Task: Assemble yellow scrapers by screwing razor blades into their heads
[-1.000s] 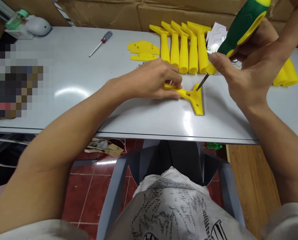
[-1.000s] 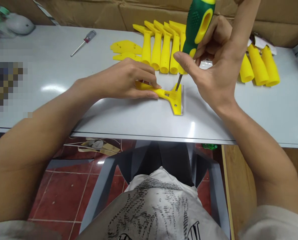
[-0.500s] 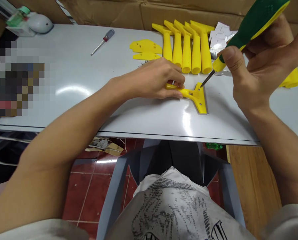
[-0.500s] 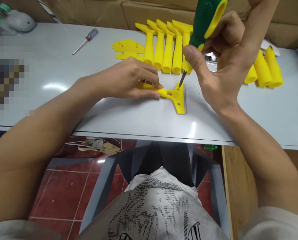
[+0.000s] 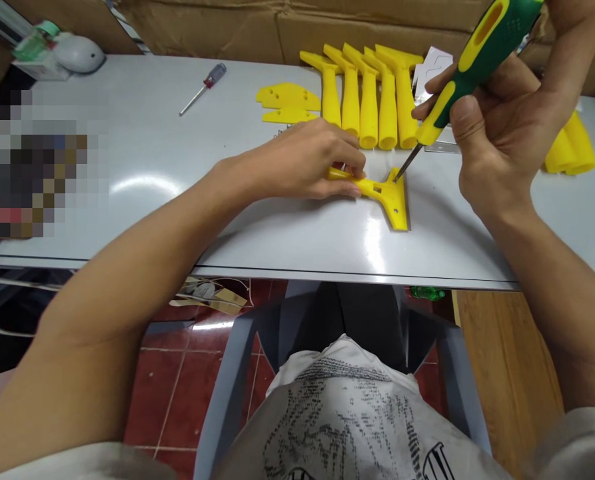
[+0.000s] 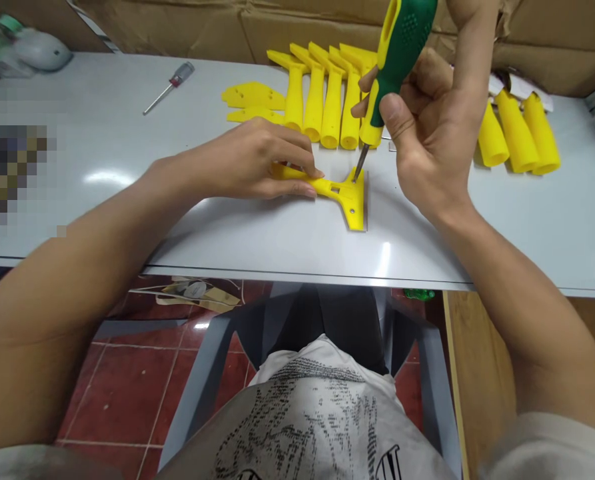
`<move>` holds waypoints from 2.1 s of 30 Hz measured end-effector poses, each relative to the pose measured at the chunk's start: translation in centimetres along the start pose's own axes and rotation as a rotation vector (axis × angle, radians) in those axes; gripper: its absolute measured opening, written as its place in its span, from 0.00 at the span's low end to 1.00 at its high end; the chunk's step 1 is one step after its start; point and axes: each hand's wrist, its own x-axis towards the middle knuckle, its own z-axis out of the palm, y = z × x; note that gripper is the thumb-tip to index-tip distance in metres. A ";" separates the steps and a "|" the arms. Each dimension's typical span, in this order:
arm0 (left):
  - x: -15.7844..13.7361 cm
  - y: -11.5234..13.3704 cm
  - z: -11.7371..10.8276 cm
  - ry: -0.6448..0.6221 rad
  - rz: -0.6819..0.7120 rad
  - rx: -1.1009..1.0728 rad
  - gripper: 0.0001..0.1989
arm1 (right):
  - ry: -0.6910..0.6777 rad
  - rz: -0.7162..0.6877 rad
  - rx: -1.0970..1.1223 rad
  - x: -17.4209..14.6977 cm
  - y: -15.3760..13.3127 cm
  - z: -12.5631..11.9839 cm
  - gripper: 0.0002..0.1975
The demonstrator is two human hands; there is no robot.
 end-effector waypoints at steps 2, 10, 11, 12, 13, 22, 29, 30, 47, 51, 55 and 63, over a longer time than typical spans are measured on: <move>0.0 0.0 0.0 0.002 0.003 -0.004 0.18 | 0.008 0.006 -0.007 -0.1 0.1 0.0 0.28; -0.1 0.1 0.0 -0.008 -0.003 0.027 0.18 | -0.021 0.011 0.000 0.0 -0.1 0.1 0.28; -0.1 0.0 0.0 -0.008 -0.001 0.024 0.18 | -0.017 0.009 -0.006 0.1 -0.1 0.1 0.28; -0.1 0.0 0.0 -0.009 0.002 0.020 0.18 | -0.007 0.009 -0.009 0.1 -0.1 0.1 0.28; -0.1 0.0 0.0 -0.010 0.004 0.019 0.18 | 0.004 0.011 -0.011 0.1 -0.1 0.1 0.27; -0.1 0.0 0.1 -0.006 0.001 0.042 0.18 | -0.026 0.048 0.036 0.5 1.8 -0.1 0.30; -0.1 0.2 -0.1 -0.028 0.004 0.111 0.17 | -0.270 -0.025 0.230 1.7 0.6 0.2 0.35; -0.1 0.2 0.0 -0.027 0.004 0.119 0.16 | -0.290 0.066 0.213 1.7 -0.8 0.2 0.28; -0.3 1.4 0.4 -0.014 0.018 0.327 0.15 | -0.158 0.149 0.108 0.8 -2.8 0.4 0.29; -0.5 2.6 1.1 0.021 -0.024 0.336 0.16 | 0.143 -0.086 0.017 0.2 4.2 2.4 0.64; -0.8 4.0 2.0 0.029 -0.068 0.374 0.16 | 0.510 -0.299 -0.020 0.5 11.1 5.4 0.72; -0.5 5.0 2.5 0.015 -0.147 0.400 0.16 | 0.397 -0.221 -0.086 -0.7 10.5 5.2 0.68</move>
